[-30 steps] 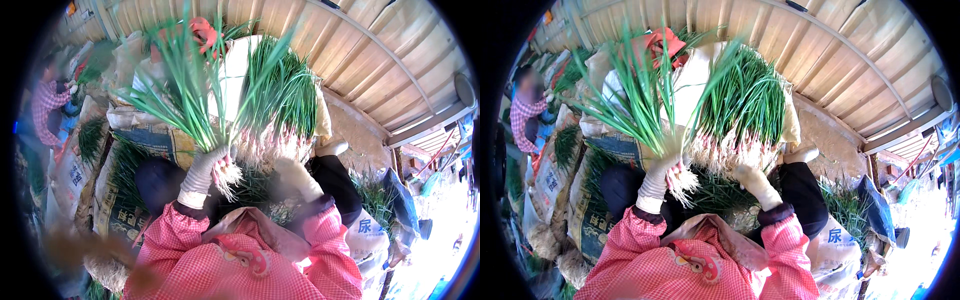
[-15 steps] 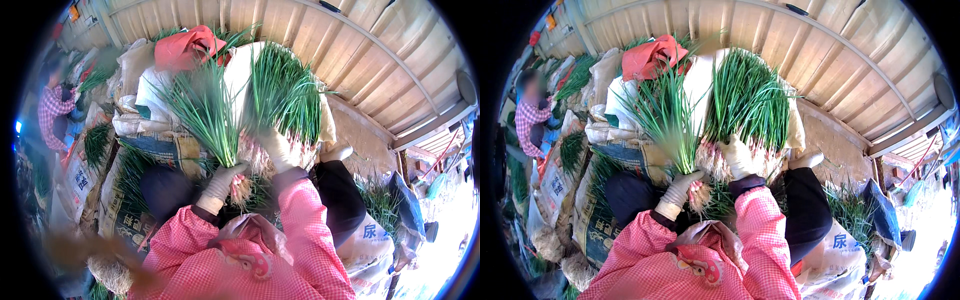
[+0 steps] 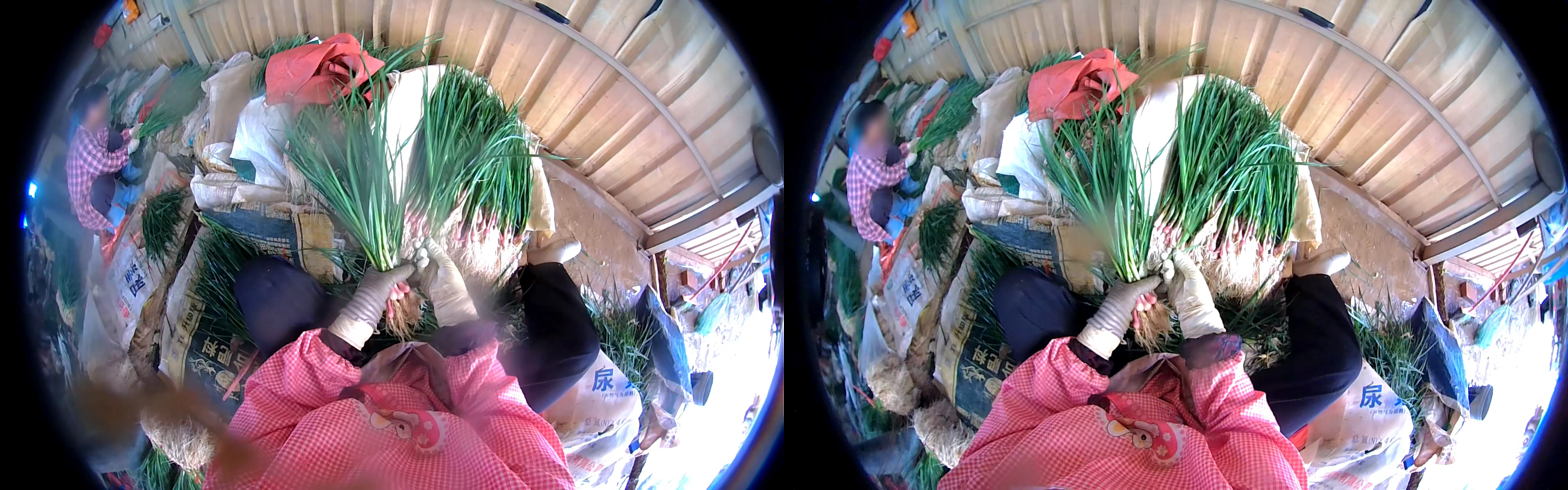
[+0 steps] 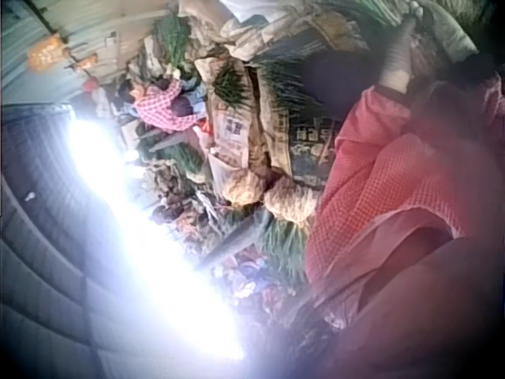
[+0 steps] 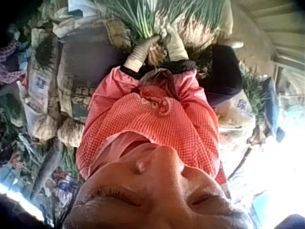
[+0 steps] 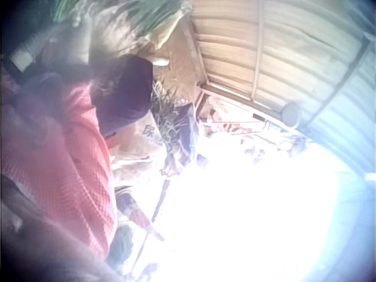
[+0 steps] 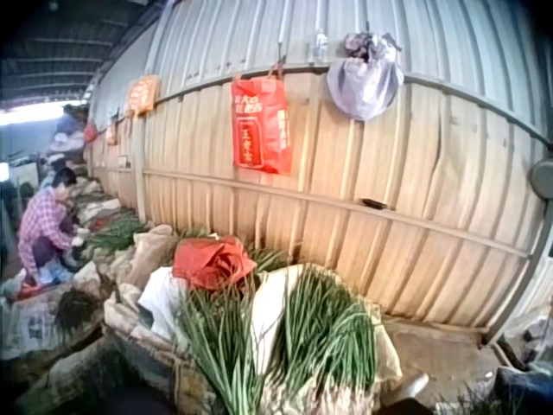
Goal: The person cleans green onions by peeling off the outer skins by hand while sitting on sacks on the floor.
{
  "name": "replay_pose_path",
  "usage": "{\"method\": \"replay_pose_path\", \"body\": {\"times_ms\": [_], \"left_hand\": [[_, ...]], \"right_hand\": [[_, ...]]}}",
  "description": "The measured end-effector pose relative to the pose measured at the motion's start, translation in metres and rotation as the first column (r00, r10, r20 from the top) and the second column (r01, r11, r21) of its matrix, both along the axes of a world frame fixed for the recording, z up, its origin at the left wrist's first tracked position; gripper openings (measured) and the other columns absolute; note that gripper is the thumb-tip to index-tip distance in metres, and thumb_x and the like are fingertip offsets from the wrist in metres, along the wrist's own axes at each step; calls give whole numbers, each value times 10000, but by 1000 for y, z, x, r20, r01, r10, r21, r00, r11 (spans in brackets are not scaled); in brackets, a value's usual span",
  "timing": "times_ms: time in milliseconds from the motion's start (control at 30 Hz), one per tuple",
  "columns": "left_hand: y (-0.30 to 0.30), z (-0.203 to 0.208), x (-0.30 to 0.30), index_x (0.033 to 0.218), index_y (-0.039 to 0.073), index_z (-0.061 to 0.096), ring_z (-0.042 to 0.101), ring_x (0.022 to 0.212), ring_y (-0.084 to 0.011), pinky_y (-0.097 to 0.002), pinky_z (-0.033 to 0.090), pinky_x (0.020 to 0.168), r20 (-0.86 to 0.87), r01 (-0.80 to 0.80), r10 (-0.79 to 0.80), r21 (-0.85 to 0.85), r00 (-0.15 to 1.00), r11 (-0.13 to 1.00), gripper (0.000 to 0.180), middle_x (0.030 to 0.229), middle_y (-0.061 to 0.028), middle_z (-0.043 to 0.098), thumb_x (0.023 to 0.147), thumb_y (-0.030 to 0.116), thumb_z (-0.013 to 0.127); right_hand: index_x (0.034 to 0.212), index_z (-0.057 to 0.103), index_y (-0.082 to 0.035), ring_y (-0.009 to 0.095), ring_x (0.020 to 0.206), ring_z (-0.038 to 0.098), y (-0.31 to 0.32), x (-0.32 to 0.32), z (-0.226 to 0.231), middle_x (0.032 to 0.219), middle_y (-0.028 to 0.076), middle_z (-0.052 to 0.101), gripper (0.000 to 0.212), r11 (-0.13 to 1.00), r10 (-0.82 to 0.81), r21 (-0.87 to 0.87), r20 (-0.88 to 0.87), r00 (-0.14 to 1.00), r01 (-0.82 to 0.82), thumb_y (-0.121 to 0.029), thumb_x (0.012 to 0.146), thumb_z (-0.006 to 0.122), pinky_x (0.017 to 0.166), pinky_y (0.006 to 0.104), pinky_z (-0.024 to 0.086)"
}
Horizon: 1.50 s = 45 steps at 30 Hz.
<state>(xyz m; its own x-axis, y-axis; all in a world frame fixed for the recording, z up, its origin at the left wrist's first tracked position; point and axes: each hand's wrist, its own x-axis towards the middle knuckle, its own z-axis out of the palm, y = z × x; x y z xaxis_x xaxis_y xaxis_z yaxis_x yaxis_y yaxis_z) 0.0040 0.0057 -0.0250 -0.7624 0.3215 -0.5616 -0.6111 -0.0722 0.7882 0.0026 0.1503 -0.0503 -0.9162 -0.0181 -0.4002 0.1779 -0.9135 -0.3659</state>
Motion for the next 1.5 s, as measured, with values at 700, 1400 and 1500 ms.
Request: {"method": "replay_pose_path", "body": {"times_ms": [700,1400,1500], "left_hand": [[-3,26,2,925,42,634,559,594,-90,-206,455,538,-178,-38,152,521,972,853,233,702,-20,594,817,244,677],[5,5,-7,1159,95,619,466,491,-74,-197,364,320,-130,14,7,153,992,988,451,696,-30,578,796,359,656],[8,-20,-13,941,44,633,466,392,-143,-272,371,286,-6,67,-67,58,998,996,443,680,-64,572,748,435,711]], "right_hand": [[975,613,-42,246,771,645,122,40,-40,855,120,663,246,-802,510,589,582,634,104,-220,808,582,692,365,520],[1127,550,-3,143,841,550,56,14,-7,972,51,610,300,666,139,740,7,990,-99,-169,881,597,757,260,442],[1039,586,8,215,855,559,14,28,-36,964,92,607,225,295,137,937,-233,963,185,-148,878,610,797,330,452]]}}
